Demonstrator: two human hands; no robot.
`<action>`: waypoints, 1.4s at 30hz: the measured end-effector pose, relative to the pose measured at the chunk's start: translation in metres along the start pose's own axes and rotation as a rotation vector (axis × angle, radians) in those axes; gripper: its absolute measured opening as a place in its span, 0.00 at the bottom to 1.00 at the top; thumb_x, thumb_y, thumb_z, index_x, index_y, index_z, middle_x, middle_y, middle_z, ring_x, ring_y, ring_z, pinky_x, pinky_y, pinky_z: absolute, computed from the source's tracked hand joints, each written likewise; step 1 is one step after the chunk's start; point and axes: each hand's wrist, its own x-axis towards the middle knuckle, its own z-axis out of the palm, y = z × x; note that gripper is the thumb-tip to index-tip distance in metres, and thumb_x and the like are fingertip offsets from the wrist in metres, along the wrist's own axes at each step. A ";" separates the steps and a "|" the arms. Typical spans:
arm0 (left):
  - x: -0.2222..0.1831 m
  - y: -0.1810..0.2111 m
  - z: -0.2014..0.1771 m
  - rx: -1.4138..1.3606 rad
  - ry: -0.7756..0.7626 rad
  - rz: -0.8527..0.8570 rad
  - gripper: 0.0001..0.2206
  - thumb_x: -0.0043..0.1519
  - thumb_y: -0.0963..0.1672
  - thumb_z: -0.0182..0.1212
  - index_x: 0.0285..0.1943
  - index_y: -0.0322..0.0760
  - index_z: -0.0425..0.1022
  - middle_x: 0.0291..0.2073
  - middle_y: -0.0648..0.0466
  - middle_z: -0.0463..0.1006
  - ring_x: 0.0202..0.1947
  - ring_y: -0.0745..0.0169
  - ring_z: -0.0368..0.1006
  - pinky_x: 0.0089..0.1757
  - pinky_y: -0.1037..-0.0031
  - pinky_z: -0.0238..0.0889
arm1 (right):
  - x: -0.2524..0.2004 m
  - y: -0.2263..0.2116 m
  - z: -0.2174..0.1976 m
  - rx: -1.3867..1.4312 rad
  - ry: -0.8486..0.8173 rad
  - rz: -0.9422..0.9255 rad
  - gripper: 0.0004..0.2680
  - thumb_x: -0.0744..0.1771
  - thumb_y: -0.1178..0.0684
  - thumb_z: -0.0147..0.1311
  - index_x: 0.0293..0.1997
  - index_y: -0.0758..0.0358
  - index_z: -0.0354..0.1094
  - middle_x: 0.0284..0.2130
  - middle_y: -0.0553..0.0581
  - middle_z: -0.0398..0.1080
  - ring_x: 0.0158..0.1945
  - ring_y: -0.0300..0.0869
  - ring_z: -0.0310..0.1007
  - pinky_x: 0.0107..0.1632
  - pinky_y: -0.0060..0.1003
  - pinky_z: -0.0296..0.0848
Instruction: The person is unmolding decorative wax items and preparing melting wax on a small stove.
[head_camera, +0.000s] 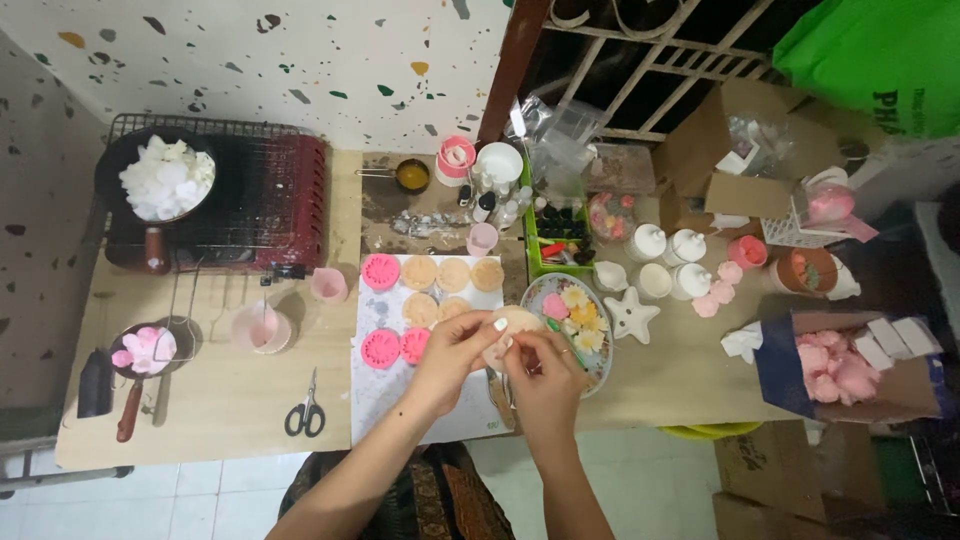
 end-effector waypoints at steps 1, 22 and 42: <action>0.001 -0.003 -0.001 0.001 -0.001 0.000 0.15 0.63 0.45 0.62 0.54 0.30 0.79 0.43 0.53 0.82 0.42 0.68 0.79 0.43 0.75 0.75 | 0.000 0.000 0.000 0.000 0.001 0.000 0.05 0.62 0.60 0.63 0.39 0.66 0.75 0.33 0.53 0.74 0.28 0.36 0.72 0.32 0.31 0.72; 0.020 -0.049 -0.052 0.021 0.265 0.202 0.09 0.63 0.42 0.65 0.44 0.24 0.81 0.32 0.55 0.80 0.32 0.71 0.72 0.34 0.78 0.66 | -0.010 0.060 0.075 -0.162 -0.314 -0.064 0.05 0.61 0.54 0.62 0.34 0.61 0.72 0.28 0.55 0.72 0.30 0.45 0.75 0.37 0.40 0.72; 0.051 -0.125 -0.204 -0.289 0.558 -0.036 0.13 0.61 0.46 0.64 0.47 0.32 0.79 0.35 0.53 0.83 0.31 0.65 0.80 0.33 0.75 0.73 | -0.035 0.162 0.195 0.226 -0.826 0.633 0.08 0.64 0.54 0.61 0.41 0.68 0.78 0.25 0.57 0.76 0.25 0.39 0.73 0.26 0.35 0.69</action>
